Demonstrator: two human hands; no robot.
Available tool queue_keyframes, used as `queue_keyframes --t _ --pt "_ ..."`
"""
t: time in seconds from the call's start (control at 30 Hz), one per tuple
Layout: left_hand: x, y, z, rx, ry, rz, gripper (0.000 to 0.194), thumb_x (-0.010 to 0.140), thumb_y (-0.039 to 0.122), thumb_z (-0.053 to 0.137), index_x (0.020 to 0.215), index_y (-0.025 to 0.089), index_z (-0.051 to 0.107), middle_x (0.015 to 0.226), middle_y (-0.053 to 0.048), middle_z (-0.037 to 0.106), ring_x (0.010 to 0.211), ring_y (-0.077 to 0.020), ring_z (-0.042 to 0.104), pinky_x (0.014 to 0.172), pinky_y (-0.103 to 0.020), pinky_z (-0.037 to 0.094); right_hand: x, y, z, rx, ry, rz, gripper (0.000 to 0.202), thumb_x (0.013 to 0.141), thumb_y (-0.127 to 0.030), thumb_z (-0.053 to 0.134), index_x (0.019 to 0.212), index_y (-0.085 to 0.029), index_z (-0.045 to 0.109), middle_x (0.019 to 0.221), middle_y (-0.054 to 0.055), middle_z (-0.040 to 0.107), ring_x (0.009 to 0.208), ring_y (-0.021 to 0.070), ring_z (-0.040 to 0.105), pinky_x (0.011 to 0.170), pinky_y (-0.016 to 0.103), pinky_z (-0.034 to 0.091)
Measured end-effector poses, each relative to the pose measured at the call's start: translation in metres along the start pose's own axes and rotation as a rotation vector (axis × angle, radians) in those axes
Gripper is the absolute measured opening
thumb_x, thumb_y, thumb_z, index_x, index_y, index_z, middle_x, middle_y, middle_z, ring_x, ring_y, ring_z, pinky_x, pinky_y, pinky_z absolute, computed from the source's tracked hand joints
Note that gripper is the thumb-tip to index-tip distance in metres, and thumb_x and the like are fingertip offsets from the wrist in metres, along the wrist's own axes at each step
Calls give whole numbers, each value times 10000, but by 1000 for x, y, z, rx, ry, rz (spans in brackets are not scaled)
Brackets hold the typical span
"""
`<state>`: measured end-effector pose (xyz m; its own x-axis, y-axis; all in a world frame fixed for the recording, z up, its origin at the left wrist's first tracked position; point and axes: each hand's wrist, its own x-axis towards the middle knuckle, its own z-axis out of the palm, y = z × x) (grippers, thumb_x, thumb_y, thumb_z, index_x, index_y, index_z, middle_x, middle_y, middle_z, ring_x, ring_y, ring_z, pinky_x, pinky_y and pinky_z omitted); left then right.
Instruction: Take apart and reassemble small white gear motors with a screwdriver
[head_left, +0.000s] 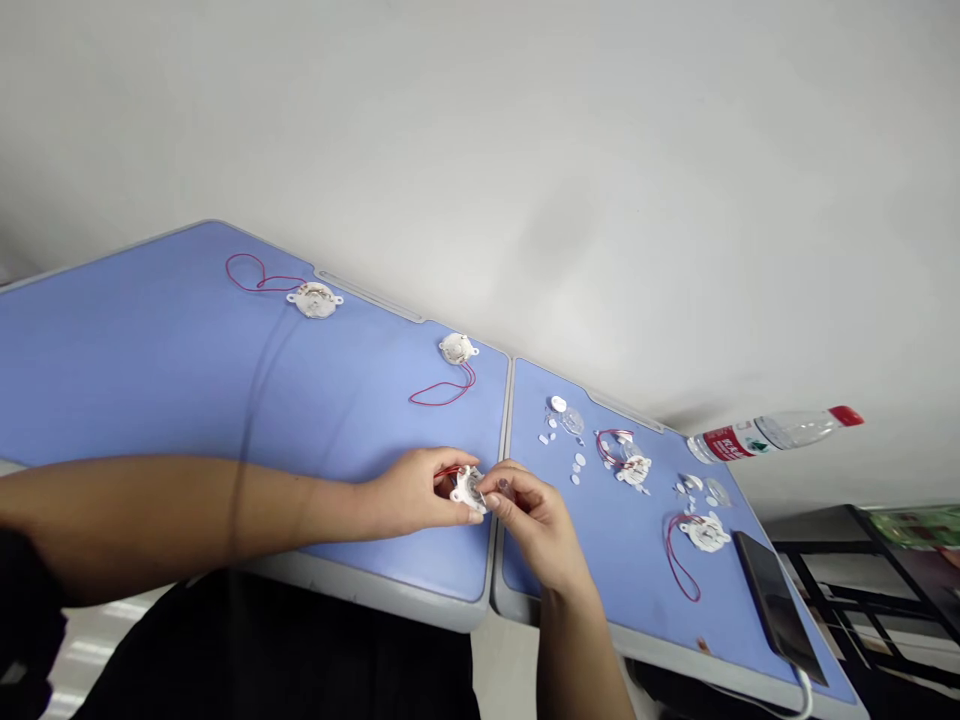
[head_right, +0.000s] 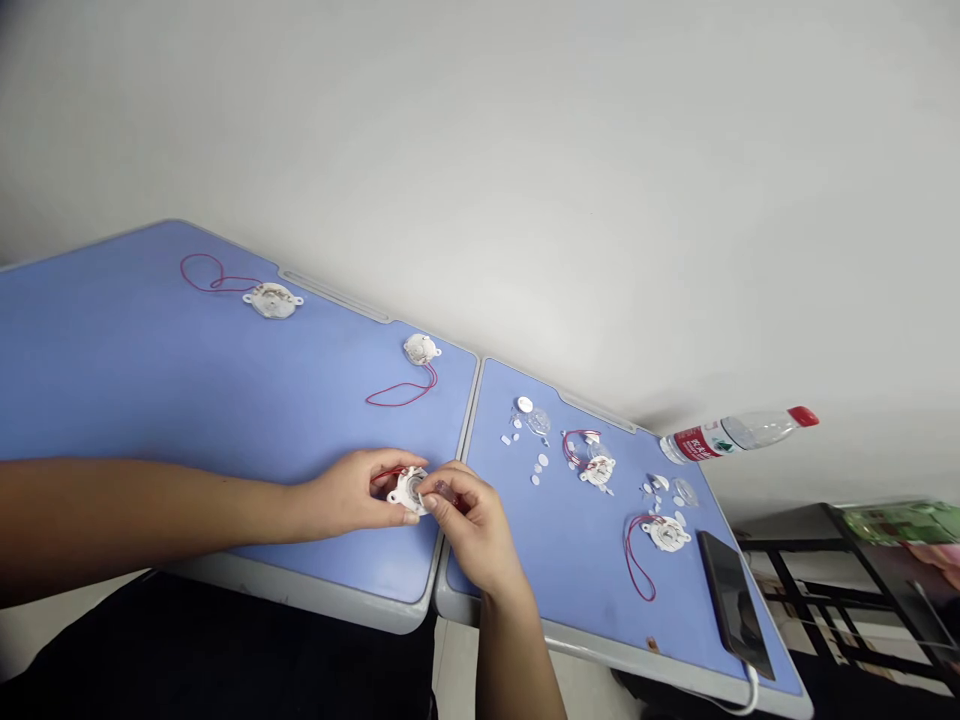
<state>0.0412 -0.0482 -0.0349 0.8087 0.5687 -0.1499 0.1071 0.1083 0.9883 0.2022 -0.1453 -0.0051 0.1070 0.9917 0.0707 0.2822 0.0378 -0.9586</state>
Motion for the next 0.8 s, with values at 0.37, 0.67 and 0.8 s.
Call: queue_keyframes --t 0.37,0.67,0.8 --pt "1 1 0 -4 -2 26 531 631 326 772 1110 156 616 942 -56 682 924 -244 646 826 -378 512 1 0 1 -7 10 0 149 866 -343 624 831 -212 687 812 30 566 763 173 534 698 299 415" --pt "1 -1 0 -5 -4 21 566 638 328 774 1147 152 598 986 -69 688 937 -243 646 836 -377 505 0 -1 1 -15 14 -9 138 876 -324 613 837 -218 694 811 27 560 761 171 526 697 296 402" --pt "2 -1 0 -6 -9 22 552 642 322 771 1140 156 601 980 -63 687 937 -243 645 834 -373 505 -1 1 0 -48 24 -14 140 882 -321 602 847 -217 688 812 23 555 746 166 524 678 288 401"
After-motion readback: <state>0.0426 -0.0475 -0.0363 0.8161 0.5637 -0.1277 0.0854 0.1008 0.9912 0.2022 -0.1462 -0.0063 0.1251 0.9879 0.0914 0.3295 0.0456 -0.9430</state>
